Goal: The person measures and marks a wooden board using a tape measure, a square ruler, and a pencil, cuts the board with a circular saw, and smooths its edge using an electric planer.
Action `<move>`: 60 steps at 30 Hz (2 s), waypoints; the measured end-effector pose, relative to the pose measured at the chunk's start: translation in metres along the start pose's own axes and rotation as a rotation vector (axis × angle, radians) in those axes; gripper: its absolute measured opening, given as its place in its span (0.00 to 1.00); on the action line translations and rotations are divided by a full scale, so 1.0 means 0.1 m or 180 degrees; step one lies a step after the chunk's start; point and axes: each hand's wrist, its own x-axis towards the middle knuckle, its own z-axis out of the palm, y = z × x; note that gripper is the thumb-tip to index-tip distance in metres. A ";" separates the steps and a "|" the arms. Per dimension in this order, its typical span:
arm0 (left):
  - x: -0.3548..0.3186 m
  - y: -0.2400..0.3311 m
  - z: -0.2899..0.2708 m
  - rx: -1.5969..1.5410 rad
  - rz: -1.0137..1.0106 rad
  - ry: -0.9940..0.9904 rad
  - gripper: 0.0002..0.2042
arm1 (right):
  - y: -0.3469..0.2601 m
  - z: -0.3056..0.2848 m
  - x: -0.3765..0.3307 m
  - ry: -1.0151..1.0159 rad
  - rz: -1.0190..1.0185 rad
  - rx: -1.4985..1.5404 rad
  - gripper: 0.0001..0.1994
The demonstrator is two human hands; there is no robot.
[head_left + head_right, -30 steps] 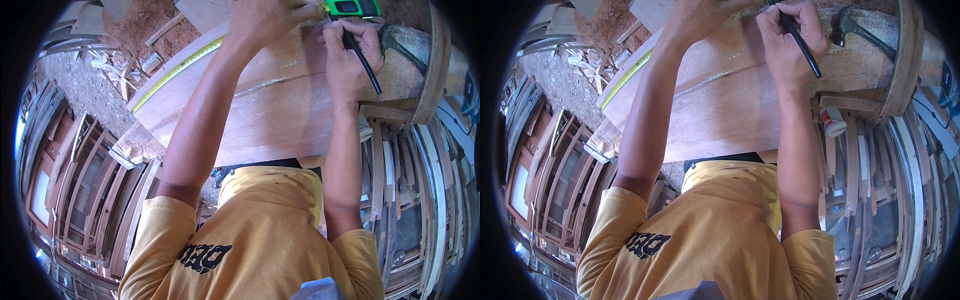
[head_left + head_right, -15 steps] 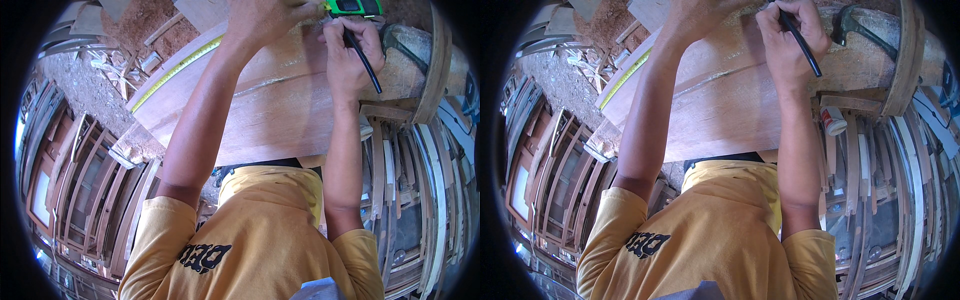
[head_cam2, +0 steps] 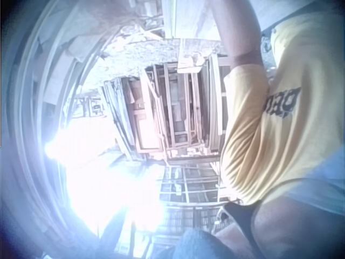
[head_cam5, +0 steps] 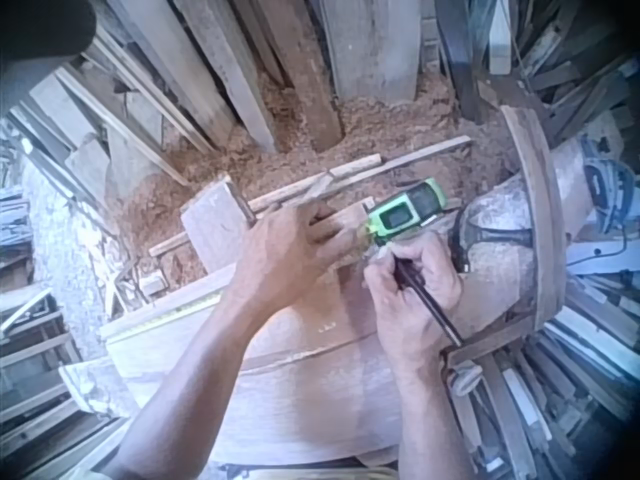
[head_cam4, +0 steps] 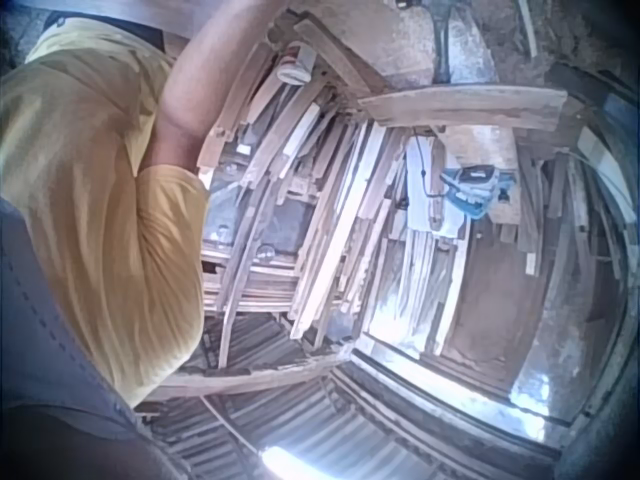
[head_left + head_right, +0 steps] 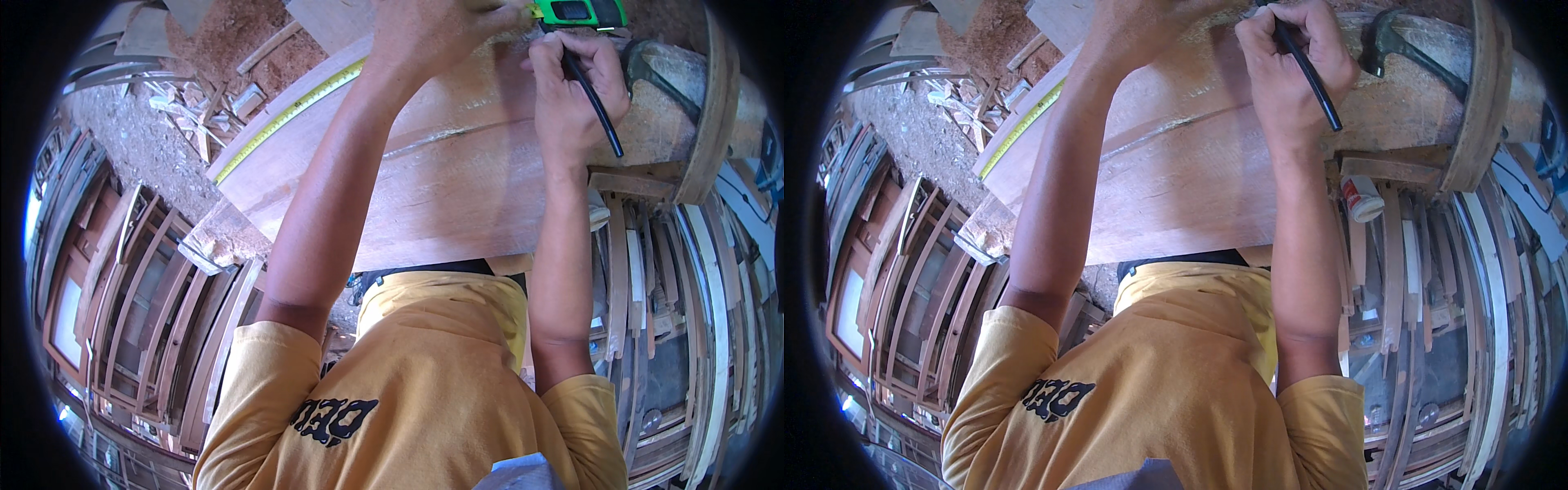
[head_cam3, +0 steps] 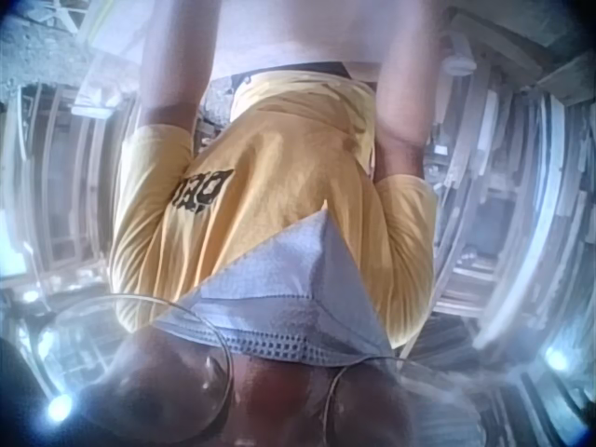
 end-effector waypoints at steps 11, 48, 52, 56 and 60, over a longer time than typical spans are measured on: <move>0.04 -0.09 0.07 0.0100 0.0074 0.0180 0.24 | 0.12 -0.09 -0.06 0.0140 -0.0438 0.0323 0.05; -3.32 -1.01 0.15 0.0264 0.0187 0.2035 0.19 | 0.78 -1.84 -0.30 0.0655 -0.1586 -0.2643 0.32; -4.14 -2.39 -0.46 -0.0024 -0.1013 0.3268 0.13 | 1.21 -2.31 -0.48 0.0271 -0.0692 -0.3874 0.37; -5.34 -4.59 -0.71 -0.1406 -0.3471 0.4098 0.22 | 0.59 -2.51 -0.24 0.0692 -0.0967 -0.3823 0.28; -6.29 -6.04 -1.02 -0.4279 -0.2901 0.4345 0.21 | -0.24 -1.61 -0.98 0.0322 -0.0953 -0.3218 0.17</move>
